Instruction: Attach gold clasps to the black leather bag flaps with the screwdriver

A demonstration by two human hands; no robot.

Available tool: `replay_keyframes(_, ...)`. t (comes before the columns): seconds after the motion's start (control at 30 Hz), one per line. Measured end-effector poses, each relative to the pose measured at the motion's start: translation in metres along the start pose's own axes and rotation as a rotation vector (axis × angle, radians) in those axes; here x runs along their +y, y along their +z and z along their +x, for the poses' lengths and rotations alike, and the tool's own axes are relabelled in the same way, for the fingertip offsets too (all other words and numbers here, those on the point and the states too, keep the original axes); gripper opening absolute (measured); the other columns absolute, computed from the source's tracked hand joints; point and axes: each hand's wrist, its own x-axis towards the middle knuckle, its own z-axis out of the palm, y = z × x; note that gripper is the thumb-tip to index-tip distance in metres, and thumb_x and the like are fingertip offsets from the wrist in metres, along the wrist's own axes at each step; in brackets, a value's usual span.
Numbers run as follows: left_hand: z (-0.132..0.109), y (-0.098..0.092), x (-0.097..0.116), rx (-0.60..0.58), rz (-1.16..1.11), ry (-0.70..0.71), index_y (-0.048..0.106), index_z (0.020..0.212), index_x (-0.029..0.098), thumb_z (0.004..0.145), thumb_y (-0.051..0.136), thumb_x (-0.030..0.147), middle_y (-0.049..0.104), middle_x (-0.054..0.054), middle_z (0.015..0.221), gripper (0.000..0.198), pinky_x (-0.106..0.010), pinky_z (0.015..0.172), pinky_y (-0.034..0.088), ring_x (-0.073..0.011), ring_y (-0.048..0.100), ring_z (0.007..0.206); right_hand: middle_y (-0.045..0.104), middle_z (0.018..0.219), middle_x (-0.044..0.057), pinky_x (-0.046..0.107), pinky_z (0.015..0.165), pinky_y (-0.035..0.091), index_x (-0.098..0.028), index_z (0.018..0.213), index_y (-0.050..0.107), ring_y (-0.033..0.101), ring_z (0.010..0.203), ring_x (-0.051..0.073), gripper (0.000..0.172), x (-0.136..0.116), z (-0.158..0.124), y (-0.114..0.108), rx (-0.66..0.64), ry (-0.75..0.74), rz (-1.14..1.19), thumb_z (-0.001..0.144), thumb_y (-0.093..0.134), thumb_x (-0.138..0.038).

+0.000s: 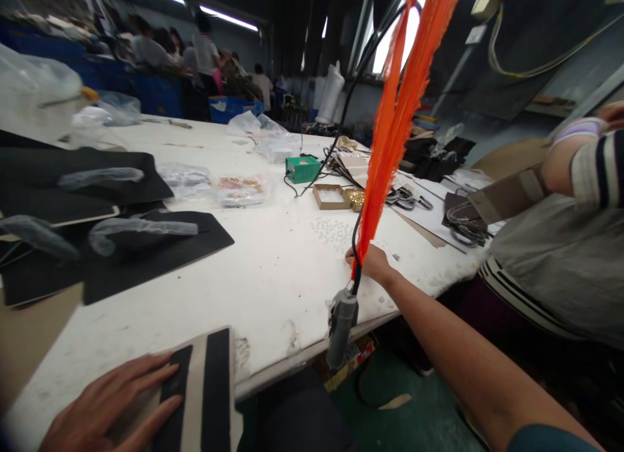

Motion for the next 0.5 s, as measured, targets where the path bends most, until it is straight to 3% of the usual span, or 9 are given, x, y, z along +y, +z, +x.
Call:
replay_keyframes(0.27, 0.006, -0.006, 0.011, 0.013, 0.026, 0.004, 0.076, 0.115, 0.04, 0.088, 0.061, 0.073, 0.076, 0.001, 0.127, 0.045, -0.052, 0.094, 0.058, -0.0338, 0.07, 0.117, 0.079, 0.087, 0.003, 0.026, 0.078, 0.05, -0.021, 0.095, 0.083, 0.068, 0.083, 0.021, 0.018, 0.007, 0.013, 0.0, -0.092, -0.029, 0.003, 0.086, 0.07, -0.03)
replay_keyframes(0.5, 0.009, -0.014, 0.017, 0.086, 0.085, 0.042, 0.077, 0.114, 0.039, 0.09, 0.063, 0.068, 0.078, 0.001, 0.125, 0.04, -0.048, 0.088, 0.063, -0.0305, 0.073, 0.112, 0.077, 0.084, 0.004, 0.025, 0.074, 0.044, -0.019, 0.08, 0.078, 0.066, 0.081, 0.019, 0.01, -0.001, 0.014, 0.004, -0.048, -0.083, -0.036, 0.08, 0.069, -0.024)
